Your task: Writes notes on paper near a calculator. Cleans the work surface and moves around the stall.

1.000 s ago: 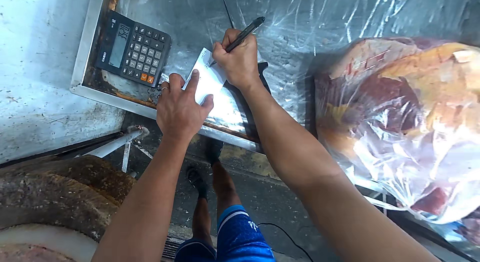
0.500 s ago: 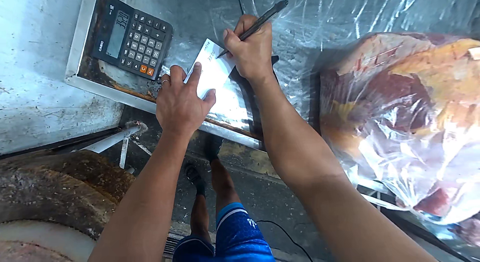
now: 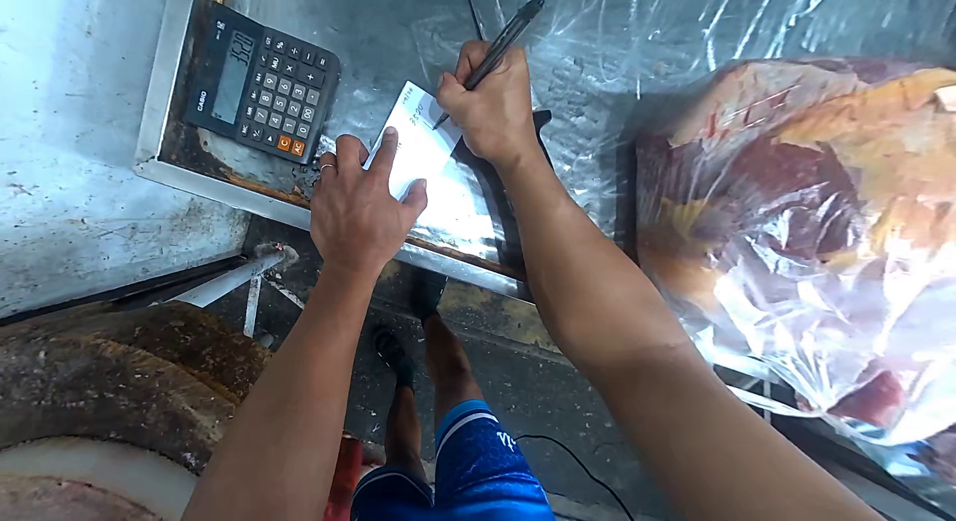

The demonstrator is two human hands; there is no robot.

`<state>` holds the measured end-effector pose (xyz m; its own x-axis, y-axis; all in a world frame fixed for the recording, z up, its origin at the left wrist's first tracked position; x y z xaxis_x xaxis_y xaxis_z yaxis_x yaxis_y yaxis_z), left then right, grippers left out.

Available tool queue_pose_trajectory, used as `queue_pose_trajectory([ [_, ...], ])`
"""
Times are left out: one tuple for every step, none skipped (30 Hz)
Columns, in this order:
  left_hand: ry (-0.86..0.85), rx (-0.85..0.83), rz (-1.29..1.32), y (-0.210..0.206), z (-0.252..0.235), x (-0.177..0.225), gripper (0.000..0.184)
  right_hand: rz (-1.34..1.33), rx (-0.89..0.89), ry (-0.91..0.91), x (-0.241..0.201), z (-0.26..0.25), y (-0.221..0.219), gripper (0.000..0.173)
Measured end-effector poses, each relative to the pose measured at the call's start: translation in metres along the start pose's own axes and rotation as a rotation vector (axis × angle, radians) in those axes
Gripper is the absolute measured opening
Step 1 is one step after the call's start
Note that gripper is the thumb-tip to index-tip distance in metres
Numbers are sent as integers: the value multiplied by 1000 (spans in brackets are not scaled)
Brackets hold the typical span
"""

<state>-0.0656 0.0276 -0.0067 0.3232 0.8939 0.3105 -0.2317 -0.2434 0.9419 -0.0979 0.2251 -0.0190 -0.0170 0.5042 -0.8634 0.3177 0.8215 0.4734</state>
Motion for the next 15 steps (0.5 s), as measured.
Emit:
queue_pose_trajectory([
  [0, -3, 6, 0, 0, 0, 71, -29, 8, -9, 0, 1, 2, 29],
  [0, -6, 9, 0, 0, 0, 71, -63, 24, -8, -1, 2, 4, 30],
  [2, -9, 9, 0, 0, 0, 71, -96, 36, 0, -2, 5, 6, 30],
  [5, -15, 7, 0, 0, 0, 71, -113, 40, 7, -4, 7, 8, 29],
  [6, -19, 5, 1, -1, 0, 71, -112, 37, 9, -5, 11, 9, 29],
  [7, -19, 5, 1, -1, 0, 70, -100, 37, 7, -5, 14, 10, 29],
  [7, -19, 5, 1, -1, -1, 70, -86, 42, 5, -3, 16, 10, 28],
  [8, -20, 2, 0, 0, -1, 70, -76, 47, 4, -2, 18, 9, 28],
  [6, -16, 1, -1, 0, -1, 70, -75, 53, 4, -1, 19, 9, 28],
  [1, -8, 1, -1, 0, 0, 71, -77, 52, 6, -1, 19, 8, 28],
  [-1, -3, 1, 0, 0, 0, 71, -74, 48, 11, -2, 19, 8, 28],
  [0, -3, 3, 0, 0, 0, 71, -70, 45, 13, -2, 19, 8, 29],
  [3, -8, 7, 1, 0, 0, 71, -62, 43, 16, -2, 18, 7, 29],
  [7, -13, 11, 1, 0, 0, 71, -51, 41, 17, -3, 18, 7, 29],
  [7, -14, 13, 1, 0, -1, 71, -46, 41, 20, -3, 18, 6, 29],
])
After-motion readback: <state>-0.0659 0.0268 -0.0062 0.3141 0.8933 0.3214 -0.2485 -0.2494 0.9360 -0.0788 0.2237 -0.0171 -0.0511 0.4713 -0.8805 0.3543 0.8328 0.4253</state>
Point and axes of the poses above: each hand's wrist, its own z-axis away from the middle knuckle, its own y-axis out of the back of the hand, x = y × z, the point moved 7 cm from there along -z, towards the middle knuckle, and after that the axes turned 8 degrees about z, right-handed, at the moved point
